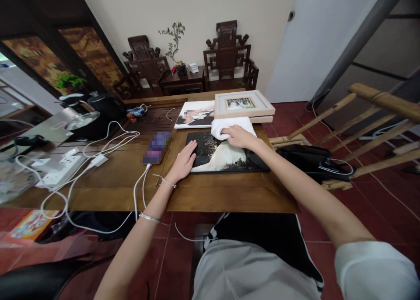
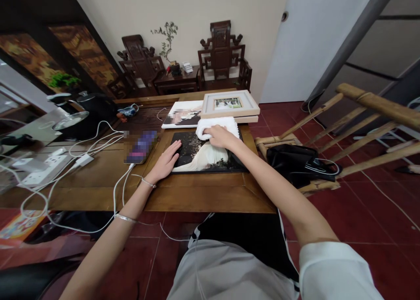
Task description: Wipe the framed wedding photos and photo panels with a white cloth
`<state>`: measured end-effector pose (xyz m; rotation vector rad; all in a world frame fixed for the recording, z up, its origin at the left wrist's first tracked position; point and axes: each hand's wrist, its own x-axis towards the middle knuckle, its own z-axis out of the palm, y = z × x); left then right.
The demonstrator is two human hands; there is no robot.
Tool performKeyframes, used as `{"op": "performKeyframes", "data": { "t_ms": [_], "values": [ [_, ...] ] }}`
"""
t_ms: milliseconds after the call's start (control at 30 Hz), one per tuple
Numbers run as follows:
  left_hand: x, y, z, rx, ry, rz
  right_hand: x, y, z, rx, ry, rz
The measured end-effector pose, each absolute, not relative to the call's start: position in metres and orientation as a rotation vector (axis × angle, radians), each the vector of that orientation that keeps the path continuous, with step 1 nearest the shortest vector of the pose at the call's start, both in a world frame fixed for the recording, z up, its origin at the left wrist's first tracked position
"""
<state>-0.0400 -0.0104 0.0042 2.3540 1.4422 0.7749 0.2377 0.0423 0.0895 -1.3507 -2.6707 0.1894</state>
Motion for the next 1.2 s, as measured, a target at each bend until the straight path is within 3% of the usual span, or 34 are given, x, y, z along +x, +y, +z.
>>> {"op": "performKeyframes", "data": {
  "t_ms": [633,1200],
  "values": [
    [-0.035,-0.014,0.007,2.344,1.468,0.772,0.225,-0.148,0.059,-1.167,-2.830,0.188],
    [-0.039,-0.009,0.004,2.356,1.429,0.799,0.195,0.041,0.098,-1.271,-2.733,0.289]
  ]
}}
